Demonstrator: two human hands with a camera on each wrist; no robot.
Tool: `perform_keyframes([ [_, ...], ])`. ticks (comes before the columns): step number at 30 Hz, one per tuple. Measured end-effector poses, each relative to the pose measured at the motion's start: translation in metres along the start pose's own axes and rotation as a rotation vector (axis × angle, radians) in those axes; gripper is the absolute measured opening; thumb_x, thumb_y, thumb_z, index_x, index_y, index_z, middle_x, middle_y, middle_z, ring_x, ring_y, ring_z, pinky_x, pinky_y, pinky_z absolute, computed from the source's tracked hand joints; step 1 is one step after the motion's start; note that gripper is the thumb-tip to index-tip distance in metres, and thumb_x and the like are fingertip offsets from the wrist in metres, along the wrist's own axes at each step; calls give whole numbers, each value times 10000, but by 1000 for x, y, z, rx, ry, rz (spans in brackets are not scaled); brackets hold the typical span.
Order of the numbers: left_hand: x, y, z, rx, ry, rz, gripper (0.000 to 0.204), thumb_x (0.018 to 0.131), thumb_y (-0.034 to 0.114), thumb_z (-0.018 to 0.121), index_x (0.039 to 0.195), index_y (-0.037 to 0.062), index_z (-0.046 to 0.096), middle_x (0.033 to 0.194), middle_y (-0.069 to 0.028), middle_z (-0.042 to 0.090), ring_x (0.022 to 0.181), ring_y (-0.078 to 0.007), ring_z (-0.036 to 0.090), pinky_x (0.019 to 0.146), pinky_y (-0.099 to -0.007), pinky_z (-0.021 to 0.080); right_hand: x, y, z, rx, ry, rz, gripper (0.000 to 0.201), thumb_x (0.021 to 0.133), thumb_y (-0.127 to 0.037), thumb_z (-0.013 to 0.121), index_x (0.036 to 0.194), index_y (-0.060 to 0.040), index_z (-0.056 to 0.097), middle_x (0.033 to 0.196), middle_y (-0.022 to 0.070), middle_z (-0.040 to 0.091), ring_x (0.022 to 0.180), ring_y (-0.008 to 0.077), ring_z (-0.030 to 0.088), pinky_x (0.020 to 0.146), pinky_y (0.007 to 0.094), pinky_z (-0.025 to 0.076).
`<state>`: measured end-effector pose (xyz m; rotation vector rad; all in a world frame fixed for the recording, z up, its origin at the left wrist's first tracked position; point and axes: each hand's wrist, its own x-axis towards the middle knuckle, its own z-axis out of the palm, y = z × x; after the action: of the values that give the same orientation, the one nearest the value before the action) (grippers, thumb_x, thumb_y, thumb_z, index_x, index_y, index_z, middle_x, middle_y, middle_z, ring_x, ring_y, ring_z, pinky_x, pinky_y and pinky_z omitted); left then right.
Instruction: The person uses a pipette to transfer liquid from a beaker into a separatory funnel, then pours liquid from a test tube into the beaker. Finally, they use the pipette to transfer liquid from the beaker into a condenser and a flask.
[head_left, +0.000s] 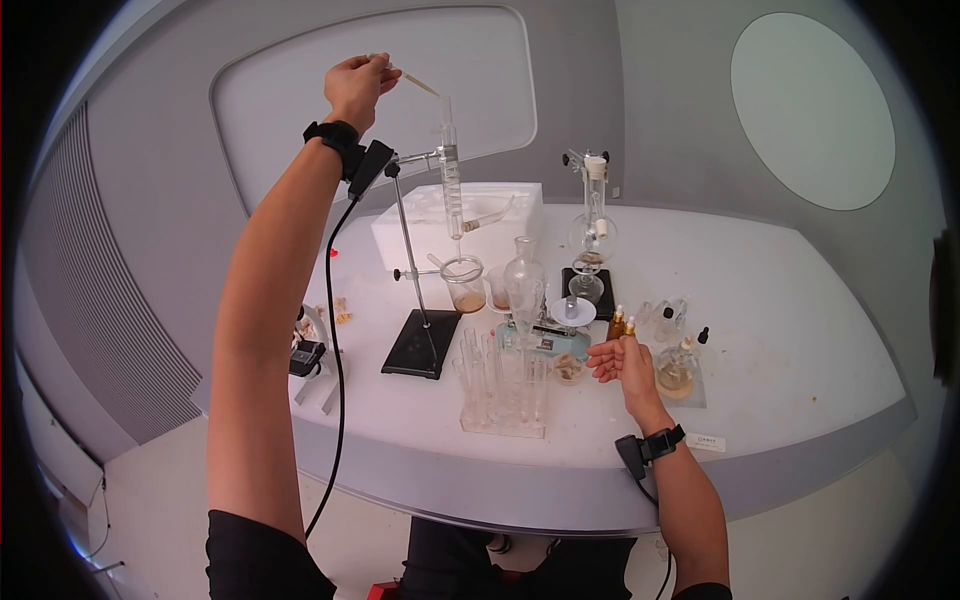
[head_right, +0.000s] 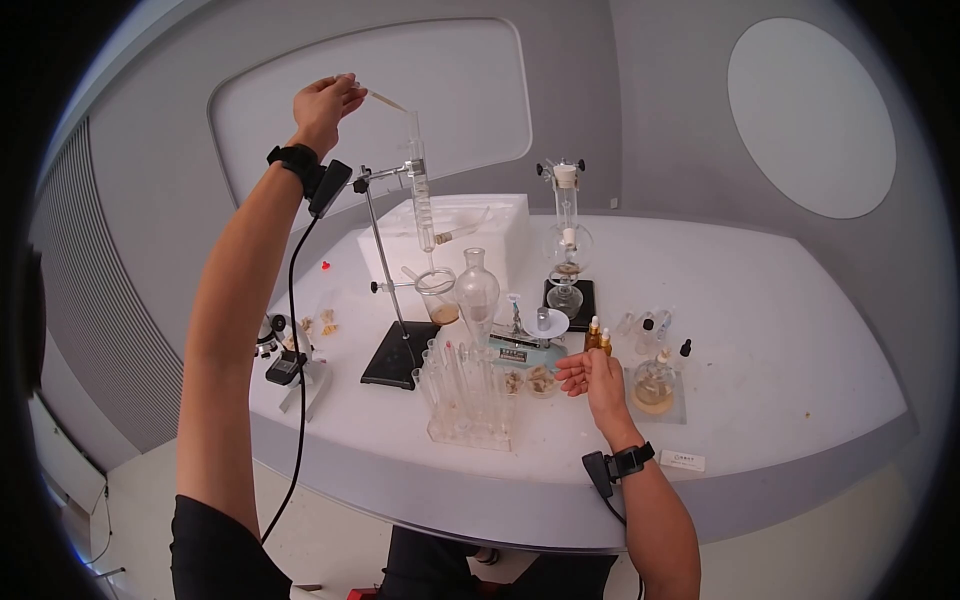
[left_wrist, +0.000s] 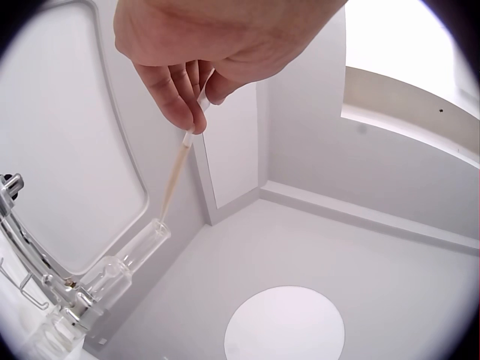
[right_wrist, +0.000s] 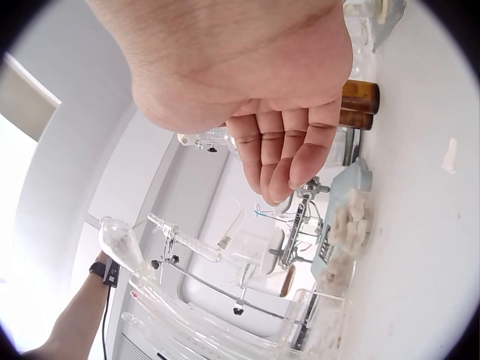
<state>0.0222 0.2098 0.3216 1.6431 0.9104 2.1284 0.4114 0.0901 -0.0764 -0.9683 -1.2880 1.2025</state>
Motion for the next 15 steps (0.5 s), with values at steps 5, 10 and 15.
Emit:
perform_keyframes([
  [5,-1,3,2,27,-12,13,312,924,83,687,1122,-133,579,992,-169,674,899,-254,720,844,-315,621,0,0,0,0,-1,1,640,1033,-388,224,978,33,702,808,108,717,649,130,636,609,254,512],
  [10,0,4,3,53,-11,16,307,928,89,684,1116,-133,584,979,-166,678,895,-255,721,843,-317,622,-1,-2,1,-5,-2,-2,636,1031,-386,225,977,32,702,810,109,718,650,130,636,612,254,512],
  [15,1,5,3,66,-1,22,301,930,90,684,1112,-130,591,967,-164,681,896,-257,722,842,-317,622,0,-2,1,-1,-1,-1,636,1029,-377,220,975,33,703,807,111,717,651,131,636,614,256,513],
])
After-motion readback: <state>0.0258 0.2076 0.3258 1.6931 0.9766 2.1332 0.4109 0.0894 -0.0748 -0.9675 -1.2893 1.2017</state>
